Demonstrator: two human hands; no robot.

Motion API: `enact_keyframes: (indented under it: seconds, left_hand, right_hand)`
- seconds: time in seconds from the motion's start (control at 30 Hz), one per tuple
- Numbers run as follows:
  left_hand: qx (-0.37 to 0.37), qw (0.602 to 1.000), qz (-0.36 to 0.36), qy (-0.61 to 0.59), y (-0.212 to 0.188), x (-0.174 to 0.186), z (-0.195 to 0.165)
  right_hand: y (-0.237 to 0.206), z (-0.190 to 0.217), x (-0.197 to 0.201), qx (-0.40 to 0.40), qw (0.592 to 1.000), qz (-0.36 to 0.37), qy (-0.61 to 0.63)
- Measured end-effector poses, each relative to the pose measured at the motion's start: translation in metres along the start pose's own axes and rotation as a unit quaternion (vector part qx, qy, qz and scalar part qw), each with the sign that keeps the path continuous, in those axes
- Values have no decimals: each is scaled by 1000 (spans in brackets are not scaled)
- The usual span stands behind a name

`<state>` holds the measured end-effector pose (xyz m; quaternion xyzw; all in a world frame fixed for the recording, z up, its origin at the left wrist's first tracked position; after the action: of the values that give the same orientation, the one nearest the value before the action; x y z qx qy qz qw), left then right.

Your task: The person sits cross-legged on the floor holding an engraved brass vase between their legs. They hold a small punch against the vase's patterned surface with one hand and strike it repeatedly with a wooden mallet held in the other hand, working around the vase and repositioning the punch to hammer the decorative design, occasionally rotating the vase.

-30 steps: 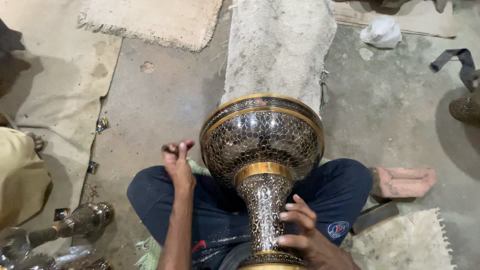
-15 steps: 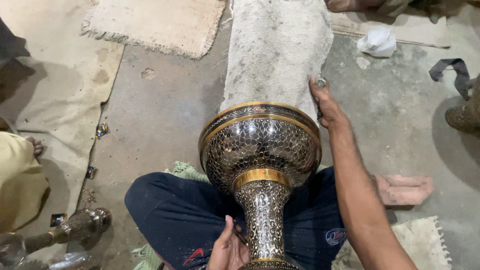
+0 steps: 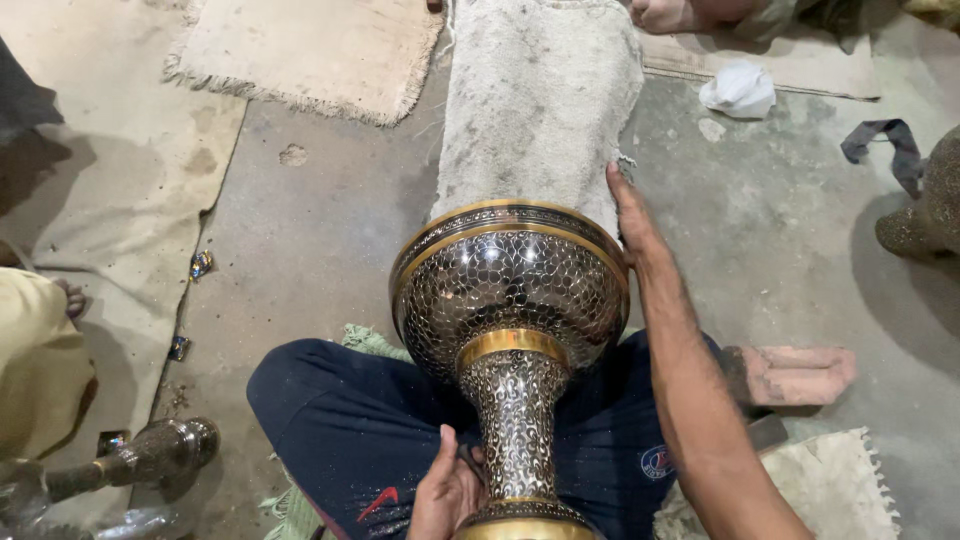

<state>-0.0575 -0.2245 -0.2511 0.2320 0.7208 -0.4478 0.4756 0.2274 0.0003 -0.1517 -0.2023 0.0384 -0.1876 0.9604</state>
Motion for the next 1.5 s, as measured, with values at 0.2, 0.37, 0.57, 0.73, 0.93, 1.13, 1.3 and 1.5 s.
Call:
enact_keyframes:
  seconds: [0.2, 0.37, 0.57, 0.73, 0.93, 1.13, 1.3, 1.5]
  left_hand:
    - [-65, 995, -67, -25, -38, 4, 17]
    - [12, 997, -67, -41, -60, -4, 52]
    - [39, 998, -50, 18, -63, -9, 69]
    - [51, 997, -25, 55, -60, 1, 61]
    - [53, 991, -93, 82, -63, 24, 56]
    - [48, 996, -62, 38, -66, 4, 56]
    - [65, 994, -82, 34, -63, 0, 53]
    - [78, 997, 17, 5, -48, -6, 51]
  right_hand:
    - [-29, -25, 24, -48, 994, -50, -84]
    - [-36, -36, 25, -4, 998, 53, 31]
    - [-35, -49, 28, 8, 990, 117, 76]
    - [-33, -48, 29, 29, 999, 18, 32]
    - [-45, -46, 29, 14, 985, -104, -134]
    - [-42, -34, 15, 88, 994, -45, -50]
    - [-34, -31, 9, 77, 996, -25, -44]
    - [-27, -32, 5, 70, 996, 3, -61]
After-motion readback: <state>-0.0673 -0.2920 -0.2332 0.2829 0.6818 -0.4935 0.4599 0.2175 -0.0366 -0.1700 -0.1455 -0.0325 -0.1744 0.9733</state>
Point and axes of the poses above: each hand's wrist, its own y-axis towards the middle knuckle, its own x-axis out of the back of the hand, z = x × y, the point moved 9 cm from there along y, towards the middle knuckle, and after that the axes turned 1 degree about -z, right-handed, at the moved point
